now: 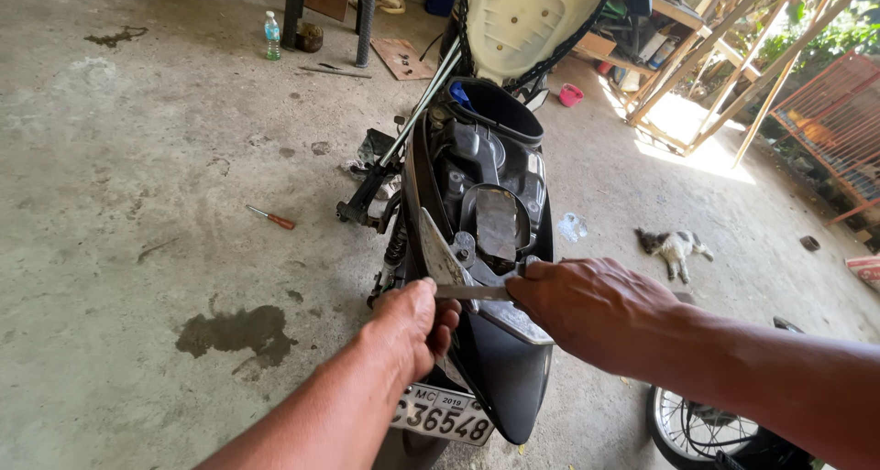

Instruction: The person uses a metal file to shape and smooth the edges of a chrome rear fender attached to a motorcycle. The person repeatedly files the same edge area while holding the fender steady with the other hand.

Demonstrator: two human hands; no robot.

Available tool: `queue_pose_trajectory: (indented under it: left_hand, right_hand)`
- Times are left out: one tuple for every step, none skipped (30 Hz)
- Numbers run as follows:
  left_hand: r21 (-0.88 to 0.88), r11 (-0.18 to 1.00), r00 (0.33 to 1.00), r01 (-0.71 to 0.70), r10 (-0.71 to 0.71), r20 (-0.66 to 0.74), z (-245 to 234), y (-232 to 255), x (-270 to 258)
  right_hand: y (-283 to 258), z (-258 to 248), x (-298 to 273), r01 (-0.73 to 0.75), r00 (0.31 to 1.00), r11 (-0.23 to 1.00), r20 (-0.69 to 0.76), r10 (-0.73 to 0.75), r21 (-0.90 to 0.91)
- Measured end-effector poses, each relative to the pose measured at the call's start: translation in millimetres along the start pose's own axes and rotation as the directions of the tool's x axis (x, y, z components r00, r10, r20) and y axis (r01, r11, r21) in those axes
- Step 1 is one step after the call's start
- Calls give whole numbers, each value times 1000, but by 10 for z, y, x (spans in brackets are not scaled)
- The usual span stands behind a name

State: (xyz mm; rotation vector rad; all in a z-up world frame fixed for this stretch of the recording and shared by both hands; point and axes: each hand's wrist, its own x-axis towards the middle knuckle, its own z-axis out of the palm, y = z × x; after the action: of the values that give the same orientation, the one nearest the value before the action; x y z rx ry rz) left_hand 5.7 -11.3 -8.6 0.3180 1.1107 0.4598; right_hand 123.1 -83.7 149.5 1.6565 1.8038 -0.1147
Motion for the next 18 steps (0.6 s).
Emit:
queue_pose_trajectory:
  left_hand:
    - [-1, 1000, 1000, 11, -11, 11, 7, -46, -2]
    - [2, 1000, 999, 25, -25, 21, 14, -84, 6]
    - [-20, 1000, 999, 23, -22, 27, 16, -104, 23]
    - [-41, 999, 999, 20, -19, 36, 21, -111, 45]
    - [-62, 998, 999, 18, -15, 44, 18, -102, 71]
    - [-83, 996, 999, 11, -8, 42, 5, -70, 101]
    - [-105, 994, 999, 5, -1, 41, -7, -32, 129]
    - [-126, 992, 999, -2, 7, 42, -8, 0, 156]
    - [-122, 992, 999, 4, 2, 47, -3, 7, 171]
    - [-121, 993, 999, 8, -2, 51, 4, -8, 172]
    - [-119, 993, 998, 13, -6, 54, 9, -19, 172]
    - [-118, 993, 997, 33, -25, 67, 14, -60, 161]
    - [-116, 992, 996, 52, -43, 80, 22, -114, 146]
    - [-109, 991, 994, 72, -62, 91, 18, -154, 138]
    - [-118, 990, 994, 73, -63, 90, 11, -185, 134]
    - [-122, 990, 994, 74, -63, 92, -1, -187, 139]
    - [-127, 989, 994, 74, -63, 94, -5, -191, 144]
    - [-139, 987, 993, 77, -64, 100, -6, -184, 157]
  right_hand:
    - [14, 0, -31, 22, 1000, 1000, -1, -22, -19]
    - [26, 2, -58, 36, 999, 999, -36, -36, -5]
    - [34, -3, -76, 51, 996, 999, -71, -50, 8]
    - [30, -16, -84, 64, 992, 998, -107, -62, 21]
    - [14, -47, -57, 43, 996, 999, -72, -44, -10]
    - [-13, -97, -2, 26, 999, 999, -35, -27, -42]
    - [-50, -150, 50, 9, 1000, 997, 0, -9, -74]
    - [-79, -203, 91, -16, 999, 996, 45, 20, -90]
    - [-103, -249, 109, -41, 995, 994, 88, 50, -106]
    - [-123, -290, 102, -62, 988, 990, 130, 78, -125]
    - [-127, -315, 69, -26, 997, 995, 72, 33, -101]
    - [-125, -323, 12, 17, 1000, 997, 13, -16, -79]
    - [-117, -319, -35, 62, 997, 996, -46, -65, -60]
    - [-105, -300, -75, 75, 996, 994, -43, -79, -83]
    - [-86, -270, -102, 88, 995, 990, -41, -93, -107]
    - [-67, -242, -98, 96, 994, 987, -40, -102, -129]
    - [-47, -209, -68, 70, 998, 991, -3, -70, -113]
    - [-27, -181, -19, 39, 999, 994, 36, -36, -100]
